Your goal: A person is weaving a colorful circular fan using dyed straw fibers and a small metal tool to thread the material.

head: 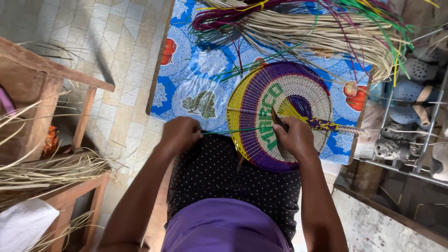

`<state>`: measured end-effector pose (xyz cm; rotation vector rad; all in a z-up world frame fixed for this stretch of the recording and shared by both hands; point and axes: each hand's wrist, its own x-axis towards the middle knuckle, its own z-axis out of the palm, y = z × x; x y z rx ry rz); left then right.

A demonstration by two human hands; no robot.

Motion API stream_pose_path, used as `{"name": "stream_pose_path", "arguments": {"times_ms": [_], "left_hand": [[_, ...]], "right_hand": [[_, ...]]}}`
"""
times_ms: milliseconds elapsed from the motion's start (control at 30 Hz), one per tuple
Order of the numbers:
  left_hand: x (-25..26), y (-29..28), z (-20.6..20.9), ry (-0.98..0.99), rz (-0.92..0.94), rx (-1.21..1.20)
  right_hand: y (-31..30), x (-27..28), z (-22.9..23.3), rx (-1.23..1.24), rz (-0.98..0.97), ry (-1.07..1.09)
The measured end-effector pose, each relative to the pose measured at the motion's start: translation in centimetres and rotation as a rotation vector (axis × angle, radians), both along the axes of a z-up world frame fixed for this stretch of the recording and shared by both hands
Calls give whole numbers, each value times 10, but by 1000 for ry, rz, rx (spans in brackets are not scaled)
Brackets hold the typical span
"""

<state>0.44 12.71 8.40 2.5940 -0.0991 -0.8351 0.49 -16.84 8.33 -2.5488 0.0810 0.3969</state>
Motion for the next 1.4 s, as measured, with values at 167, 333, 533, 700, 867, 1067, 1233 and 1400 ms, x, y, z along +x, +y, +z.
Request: {"name": "stream_pose_path", "arguments": {"times_ms": [167,333,533,700,867,1067,1233,1400], "left_hand": [[1,-28,14,101,-49,-111],[14,-106,-12,0,-111,-290],[23,-145,-71,-294,-94,-255],[14,-107,-69,-208,-120,-284],[14,-40,-16,-15,-63,-204],[15,-68,-4,36,-93,-196],[23,-134,-55,-93,-25,-260],[25,-154,-90,-257,-73,-302]], "right_hand": [[14,1,7,-111,27,24],[8,-1,1,-109,11,16],[-6,1,-15,-44,-38,43],[-7,0,-17,-14,-23,11],[-9,2,-18,3,-5,9],[11,-1,0,-56,-20,-1],[3,-4,-16,-92,12,-90],[-8,-2,-24,-36,3,-34]]}}
